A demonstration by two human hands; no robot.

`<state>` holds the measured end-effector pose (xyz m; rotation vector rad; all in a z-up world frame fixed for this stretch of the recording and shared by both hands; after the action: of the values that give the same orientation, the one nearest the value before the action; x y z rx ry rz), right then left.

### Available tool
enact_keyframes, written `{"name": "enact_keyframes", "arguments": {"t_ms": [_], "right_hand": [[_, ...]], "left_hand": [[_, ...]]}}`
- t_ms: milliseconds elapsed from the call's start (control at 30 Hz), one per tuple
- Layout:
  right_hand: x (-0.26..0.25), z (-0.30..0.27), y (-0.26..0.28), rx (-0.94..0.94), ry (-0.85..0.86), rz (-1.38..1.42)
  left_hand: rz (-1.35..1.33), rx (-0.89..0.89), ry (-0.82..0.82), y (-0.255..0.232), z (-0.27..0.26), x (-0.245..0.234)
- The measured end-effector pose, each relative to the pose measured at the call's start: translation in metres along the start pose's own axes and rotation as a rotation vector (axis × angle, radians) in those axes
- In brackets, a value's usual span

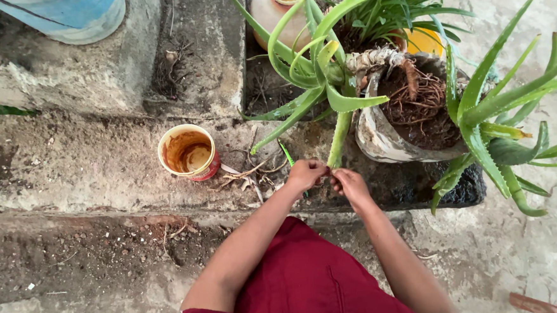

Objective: The person tends to potted plants by hand and with a small green tool, adding water from a cup and bucket, and clearing debris from the soil.

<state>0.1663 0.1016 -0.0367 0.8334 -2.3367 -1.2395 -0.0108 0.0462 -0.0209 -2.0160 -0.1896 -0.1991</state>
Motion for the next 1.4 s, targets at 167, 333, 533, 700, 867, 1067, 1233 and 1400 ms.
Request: {"name": "enact_keyframes", "arguments": {"t_ms": [167, 333, 533, 700, 867, 1067, 1233, 1400], "right_hand": [[-0.004, 0.006, -0.004, -0.027, -0.05, 0.015], [0.008, -0.013, 0.004, 0.019, -0.014, 0.123], [0.027, -0.031, 0.032, -0.014, 0.1, -0.261], [0.051, -0.039, -0.018, -0.102, 0.405, -0.172], [-0.011, -0.035, -0.056, 0.081, -0.123, 0.199], [-0.017, -0.039, -0.027, 0.055, -0.167, 0.122], [0.009, -0.027, -0.031, 0.156, -0.069, 0.353], [0.015, -0.017, -0.05, 0.165, -0.071, 0.522]], "left_hand": [[0.005, 0.039, 0.022, 0.004, 0.005, 0.002], [-0.019, 0.067, 0.012, 0.003, -0.001, 0.001], [0.246, 0.069, -0.076, -0.006, -0.006, -0.006], [0.282, 0.025, -0.117, 0.0, -0.009, -0.014], [0.253, 0.0, -0.065, 0.016, -0.013, -0.006], [0.217, -0.009, 0.039, 0.025, -0.012, 0.007], [0.203, 0.017, 0.038, 0.02, -0.019, 0.011], [0.171, -0.034, -0.064, 0.002, -0.028, 0.008]]}}
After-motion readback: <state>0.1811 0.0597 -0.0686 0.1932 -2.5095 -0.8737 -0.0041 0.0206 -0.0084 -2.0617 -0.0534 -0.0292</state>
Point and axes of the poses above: each hand's wrist, its own z-axis towards the middle knuckle, its own x-axis out of the palm, y = z × x, the point moved 6 cm from there along z, towards the middle knuckle, and after that the axes turned 12 degrees about y, right-handed, at the moved point
